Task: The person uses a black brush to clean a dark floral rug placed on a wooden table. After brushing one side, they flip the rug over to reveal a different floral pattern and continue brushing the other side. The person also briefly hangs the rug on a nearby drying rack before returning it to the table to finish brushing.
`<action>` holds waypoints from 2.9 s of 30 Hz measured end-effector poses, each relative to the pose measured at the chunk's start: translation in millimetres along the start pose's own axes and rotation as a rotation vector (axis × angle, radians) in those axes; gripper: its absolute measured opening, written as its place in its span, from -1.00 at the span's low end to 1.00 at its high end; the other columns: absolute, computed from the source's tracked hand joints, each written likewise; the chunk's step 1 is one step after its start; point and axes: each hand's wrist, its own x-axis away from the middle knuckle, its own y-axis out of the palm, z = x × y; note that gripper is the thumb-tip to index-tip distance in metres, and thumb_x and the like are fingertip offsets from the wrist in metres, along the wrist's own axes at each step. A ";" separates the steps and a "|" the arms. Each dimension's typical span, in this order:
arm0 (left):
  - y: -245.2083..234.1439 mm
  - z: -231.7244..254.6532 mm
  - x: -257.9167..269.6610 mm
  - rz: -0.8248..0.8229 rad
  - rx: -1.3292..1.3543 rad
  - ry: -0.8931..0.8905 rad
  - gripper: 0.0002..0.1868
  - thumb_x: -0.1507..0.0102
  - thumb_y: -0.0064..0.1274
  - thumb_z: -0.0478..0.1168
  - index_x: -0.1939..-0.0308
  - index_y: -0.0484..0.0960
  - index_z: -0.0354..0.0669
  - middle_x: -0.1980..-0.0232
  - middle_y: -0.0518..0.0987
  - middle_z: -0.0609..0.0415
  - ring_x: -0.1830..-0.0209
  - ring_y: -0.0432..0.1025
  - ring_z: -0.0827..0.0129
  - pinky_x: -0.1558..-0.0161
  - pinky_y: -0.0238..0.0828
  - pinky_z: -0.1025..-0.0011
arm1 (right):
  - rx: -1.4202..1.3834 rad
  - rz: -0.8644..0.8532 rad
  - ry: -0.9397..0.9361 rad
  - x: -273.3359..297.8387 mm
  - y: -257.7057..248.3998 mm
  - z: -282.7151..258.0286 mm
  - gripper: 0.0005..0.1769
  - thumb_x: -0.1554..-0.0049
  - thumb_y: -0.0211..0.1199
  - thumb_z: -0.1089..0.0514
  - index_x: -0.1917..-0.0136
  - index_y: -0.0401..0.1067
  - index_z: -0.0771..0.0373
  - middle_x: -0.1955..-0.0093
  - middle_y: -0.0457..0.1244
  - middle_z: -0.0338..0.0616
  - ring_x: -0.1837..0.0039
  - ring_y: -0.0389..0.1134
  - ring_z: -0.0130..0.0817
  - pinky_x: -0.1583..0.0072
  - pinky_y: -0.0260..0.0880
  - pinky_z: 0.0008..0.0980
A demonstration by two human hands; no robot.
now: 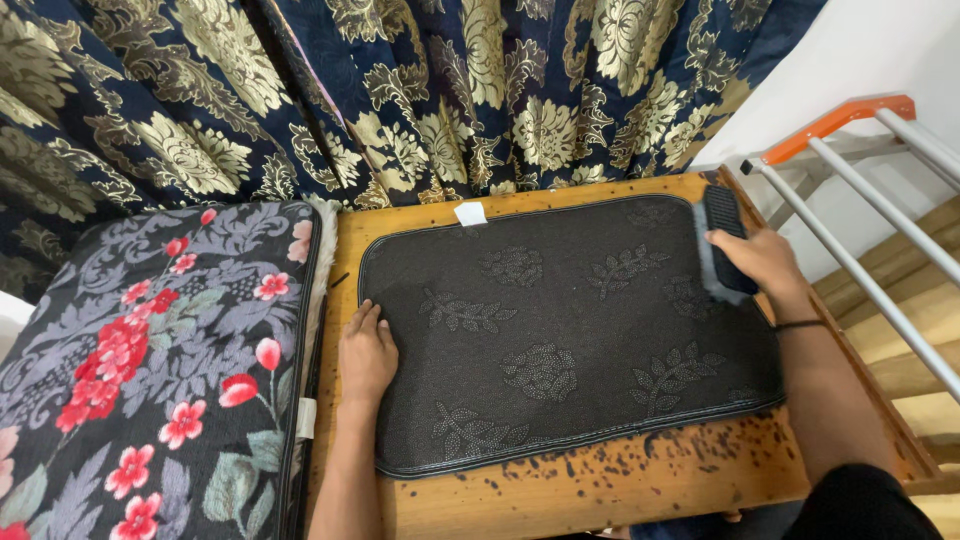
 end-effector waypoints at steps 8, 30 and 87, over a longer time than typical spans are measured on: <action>-0.9 -1.3 1.8 0.010 0.020 0.029 -0.70 -0.26 -0.01 -0.38 -0.03 0.62 -0.53 -0.19 0.57 -0.41 -0.16 0.49 -0.21 -0.24 0.40 0.09 | -0.091 0.119 -0.047 49.8 -59.5 54.1 -0.11 0.07 0.35 -0.41 0.02 0.54 0.58 0.17 0.39 0.33 0.09 0.47 0.12 0.04 0.43 -0.03; 4.0 -15.3 3.7 -0.003 -0.001 0.085 -0.68 -0.30 -0.01 -0.35 -0.08 0.64 -0.48 -0.22 0.56 -0.39 -0.22 0.45 -0.24 -0.32 0.33 0.06 | 0.421 0.057 -0.193 112.1 -74.5 66.0 -0.04 0.00 0.25 -0.63 -0.08 0.55 0.35 0.12 0.39 0.30 -0.02 0.45 0.23 -0.07 0.45 0.05; -143.2 54.9 -156.8 0.428 0.401 -0.168 -0.72 -0.41 0.07 -0.25 0.31 0.62 -0.44 0.44 0.51 0.13 0.42 0.28 0.54 0.37 0.23 0.41 | -0.663 0.016 -0.226 20.1 -185.0 -39.7 -0.77 -0.29 0.33 0.04 -0.09 0.50 0.24 0.31 0.17 -0.34 0.38 0.09 -0.60 0.41 -0.15 -0.45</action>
